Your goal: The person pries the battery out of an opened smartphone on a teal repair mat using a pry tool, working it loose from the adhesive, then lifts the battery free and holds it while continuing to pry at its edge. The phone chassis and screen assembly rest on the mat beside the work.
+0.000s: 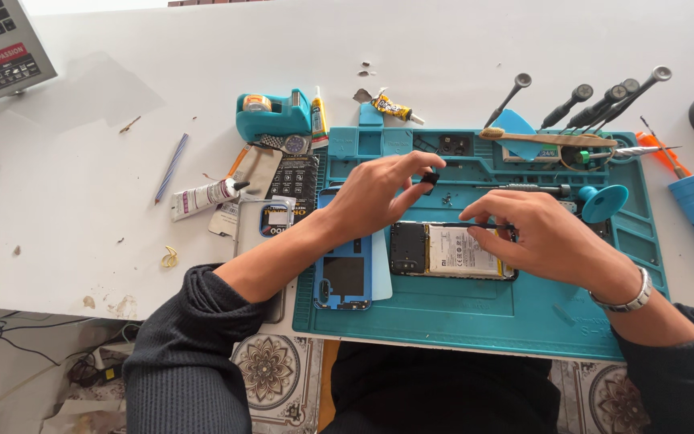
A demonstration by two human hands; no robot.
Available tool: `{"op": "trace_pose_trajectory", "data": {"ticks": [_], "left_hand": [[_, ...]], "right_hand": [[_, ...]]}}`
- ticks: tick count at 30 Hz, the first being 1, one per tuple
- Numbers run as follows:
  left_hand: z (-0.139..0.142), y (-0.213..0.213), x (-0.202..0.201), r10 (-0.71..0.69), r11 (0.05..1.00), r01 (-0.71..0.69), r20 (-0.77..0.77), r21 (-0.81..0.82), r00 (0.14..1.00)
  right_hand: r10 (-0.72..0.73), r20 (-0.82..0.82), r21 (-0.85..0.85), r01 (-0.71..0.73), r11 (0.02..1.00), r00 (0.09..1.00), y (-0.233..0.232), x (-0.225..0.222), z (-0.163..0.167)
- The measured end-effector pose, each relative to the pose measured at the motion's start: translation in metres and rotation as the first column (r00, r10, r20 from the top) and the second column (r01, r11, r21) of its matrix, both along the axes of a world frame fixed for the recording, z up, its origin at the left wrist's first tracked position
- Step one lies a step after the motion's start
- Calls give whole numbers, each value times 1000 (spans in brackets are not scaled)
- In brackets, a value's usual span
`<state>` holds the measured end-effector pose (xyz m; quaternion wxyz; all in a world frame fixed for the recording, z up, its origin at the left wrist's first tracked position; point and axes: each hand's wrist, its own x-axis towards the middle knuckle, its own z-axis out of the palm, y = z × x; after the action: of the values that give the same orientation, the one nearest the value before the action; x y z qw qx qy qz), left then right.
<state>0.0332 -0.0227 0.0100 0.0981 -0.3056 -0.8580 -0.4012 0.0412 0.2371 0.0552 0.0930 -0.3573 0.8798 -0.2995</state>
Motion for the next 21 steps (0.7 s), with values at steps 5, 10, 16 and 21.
{"op": "trace_pose_trajectory", "data": {"ticks": [5,10,16,21], "left_hand": [[-5,-3,-1,6,998,-21,-275,-51,961],[-6,-1,-2,-14,982,-43,-293,-186,956],[-3,-3,-1,38,981,-72,-184,-178,982],[-6,-3,-2,74,972,-113,-190,-204,979]], "right_hand": [[-5,1,-4,5,1000,1000,0,1,2],[-7,-11,4,8,1000,1000,-1,2,3],[-14,2,4,14,1000,1000,-1,2,4],[3,-11,-59,-3,998,1000,2,1,-1]]}}
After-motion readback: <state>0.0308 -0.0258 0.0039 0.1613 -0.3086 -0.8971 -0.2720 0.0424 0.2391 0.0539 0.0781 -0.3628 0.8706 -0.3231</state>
